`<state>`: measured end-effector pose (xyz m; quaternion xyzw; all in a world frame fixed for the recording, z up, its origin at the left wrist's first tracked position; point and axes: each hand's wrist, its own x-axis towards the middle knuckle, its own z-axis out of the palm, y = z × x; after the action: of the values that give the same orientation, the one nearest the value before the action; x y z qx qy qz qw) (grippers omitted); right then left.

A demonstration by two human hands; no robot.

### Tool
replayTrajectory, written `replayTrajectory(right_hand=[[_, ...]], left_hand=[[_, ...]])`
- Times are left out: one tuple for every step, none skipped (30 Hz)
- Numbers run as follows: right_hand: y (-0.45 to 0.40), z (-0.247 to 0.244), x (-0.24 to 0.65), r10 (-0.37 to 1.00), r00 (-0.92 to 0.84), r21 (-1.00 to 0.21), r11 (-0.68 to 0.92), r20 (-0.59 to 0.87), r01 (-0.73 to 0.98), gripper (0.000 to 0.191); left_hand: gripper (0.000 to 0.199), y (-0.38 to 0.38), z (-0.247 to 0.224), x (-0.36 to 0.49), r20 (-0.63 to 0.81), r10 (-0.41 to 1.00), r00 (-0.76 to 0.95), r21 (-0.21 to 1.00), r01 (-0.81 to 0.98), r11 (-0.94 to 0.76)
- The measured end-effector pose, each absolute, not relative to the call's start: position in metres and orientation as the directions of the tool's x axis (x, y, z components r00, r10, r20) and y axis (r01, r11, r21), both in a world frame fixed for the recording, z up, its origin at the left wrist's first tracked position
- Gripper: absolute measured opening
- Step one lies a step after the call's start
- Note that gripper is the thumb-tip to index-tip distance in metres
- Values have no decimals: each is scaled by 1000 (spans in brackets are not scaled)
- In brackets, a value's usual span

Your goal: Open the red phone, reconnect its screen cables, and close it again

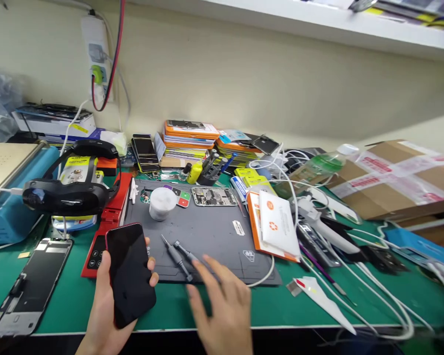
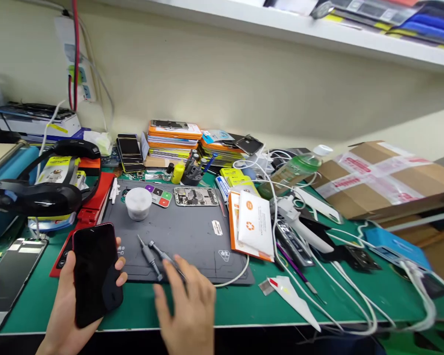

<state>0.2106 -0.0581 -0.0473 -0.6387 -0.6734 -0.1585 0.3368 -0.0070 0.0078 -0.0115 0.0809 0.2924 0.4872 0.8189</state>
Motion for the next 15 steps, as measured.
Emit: replayTrajectory(right_hand=[[-50,-43,199,780,21,-222,153,625,963,37],[-41,-38,190,788,22,-255,173,615,951,37],[-34,-35,184,802,48,-309,173,596,935,34],[-29,-32,180,815,55,-323,166,577,932,30],[-25,-29,179,822,61,-334,162,567,928,26],[-23,-27,180,829,61,-337,157,556,928,22],[-21,-26,182,834,53,-329,157,549,931,19],[-21,-25,185,838,44,-323,161,544,932,16],[-21,-24,189,841,34,-317,166,540,934,13],[-21,-23,194,844,26,-311,169,536,935,11],[-21,-23,199,845,23,-306,168,535,937,10],[-21,-24,206,844,27,-301,161,536,940,9],[-20,-24,213,841,40,-299,147,539,943,10],[-19,-26,222,838,62,-298,123,543,947,11],[-18,-27,231,831,89,-297,95,549,950,12]], left_hand=[[66,9,-11,-8,-420,843,337,429,-745,511],[67,10,-11,-8,-444,838,317,442,-736,512],[69,11,-10,-9,-470,833,292,456,-728,512],[71,12,-10,-9,-499,827,260,470,-720,510],[73,13,-10,-9,-527,820,224,482,-716,506],[75,15,-9,-9,-549,813,192,491,-714,500],[76,16,-9,-8,-561,811,166,497,-716,490],[75,17,-8,-7,-561,814,150,501,-721,478],[74,18,-7,-6,-551,821,146,502,-728,467],[73,19,-7,-5,-533,833,150,503,-736,454],[71,19,-7,-5,-511,845,159,501,-744,443],[70,19,-7,-4,-490,855,169,496,-752,433],[68,18,-7,-4,-473,862,183,487,-761,429],[67,18,-8,-5,-461,864,203,472,-768,432],[67,17,-8,-5,-452,863,227,454,-774,442]])
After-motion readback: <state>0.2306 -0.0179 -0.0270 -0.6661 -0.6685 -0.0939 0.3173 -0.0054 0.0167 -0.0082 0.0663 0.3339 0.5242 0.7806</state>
